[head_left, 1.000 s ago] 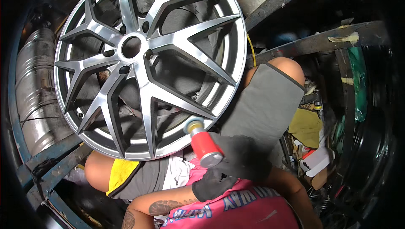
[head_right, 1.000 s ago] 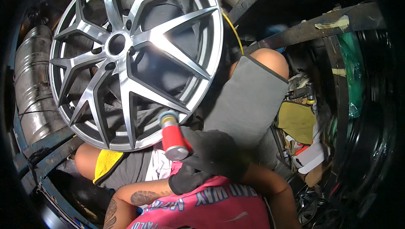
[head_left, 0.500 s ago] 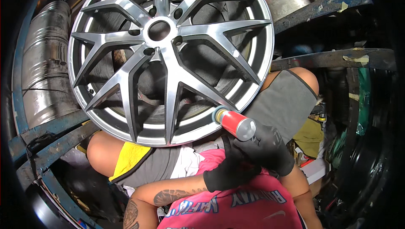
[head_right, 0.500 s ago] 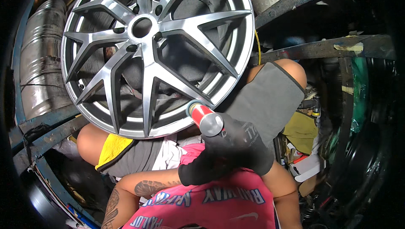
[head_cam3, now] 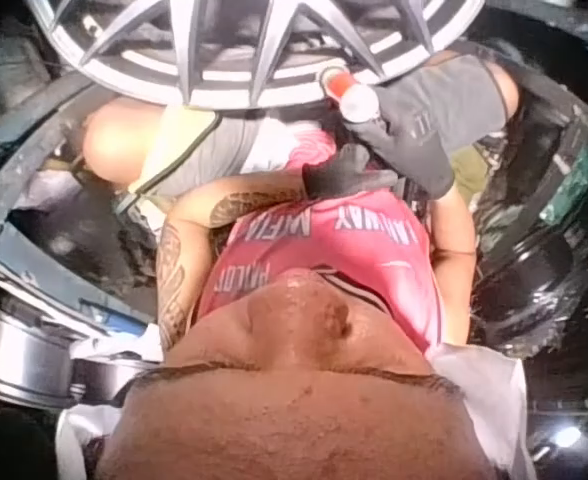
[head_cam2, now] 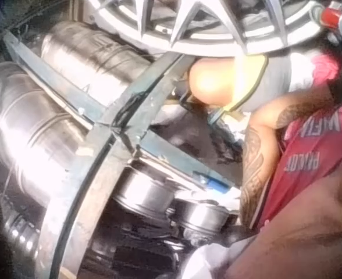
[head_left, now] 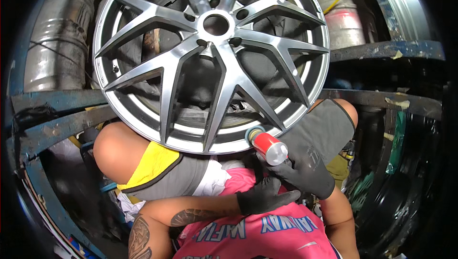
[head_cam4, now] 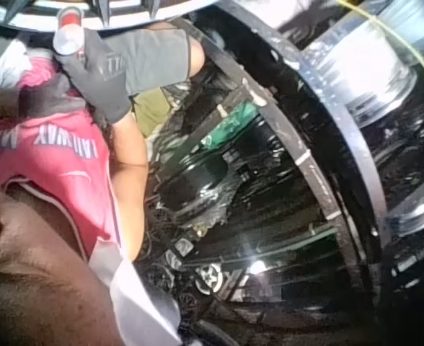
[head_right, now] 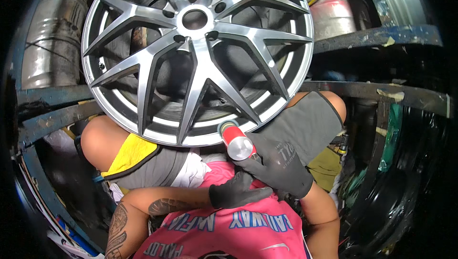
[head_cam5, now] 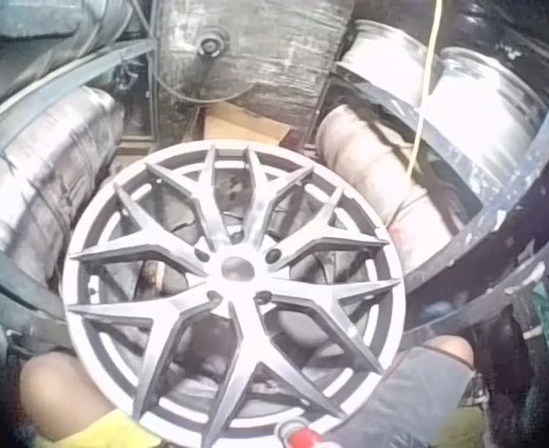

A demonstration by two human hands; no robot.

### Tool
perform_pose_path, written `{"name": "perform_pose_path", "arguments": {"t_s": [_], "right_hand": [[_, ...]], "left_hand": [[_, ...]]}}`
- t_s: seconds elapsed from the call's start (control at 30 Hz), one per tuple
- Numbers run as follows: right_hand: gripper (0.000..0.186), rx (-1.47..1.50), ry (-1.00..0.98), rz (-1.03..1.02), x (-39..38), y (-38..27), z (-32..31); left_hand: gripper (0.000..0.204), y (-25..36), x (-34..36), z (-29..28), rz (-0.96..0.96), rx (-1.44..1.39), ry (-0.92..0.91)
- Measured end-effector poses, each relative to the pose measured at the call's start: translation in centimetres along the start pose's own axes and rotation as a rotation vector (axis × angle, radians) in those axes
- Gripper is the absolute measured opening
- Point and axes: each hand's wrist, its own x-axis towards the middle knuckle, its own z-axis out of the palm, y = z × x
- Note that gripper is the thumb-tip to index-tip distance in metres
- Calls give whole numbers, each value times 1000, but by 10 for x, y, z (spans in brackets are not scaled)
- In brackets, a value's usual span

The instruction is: Sanding the edge of an automotive wheel rim using a pneumatic sanding tool.

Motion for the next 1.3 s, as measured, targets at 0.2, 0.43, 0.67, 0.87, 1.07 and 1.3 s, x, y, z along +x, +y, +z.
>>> {"name": "perform_pose_path", "arguments": {"t_s": [0.2,0.43,0.67,0.87,1.07,1.3], "right_hand": [[50,-49,77,-61,-3,6,7],[39,-74,81,30,-4,4,7],[49,326,12,-10,24,8,2],[49,-100,35,48,-3,-2,-9],[50,43,25,74,-4,5,8],[52,-182,85,-86,-18,15,18]], "left_hand": [[56,-5,-5,10,12,58,-50],[48,0,7,1,-252,-430,119],[77,-5,17,-5,-194,-627,239],[51,5,40,-46,-308,-1047,-84],[41,10,27,-32,-384,-1138,34],[45,6,29,-30,-545,-1303,-27]]}}
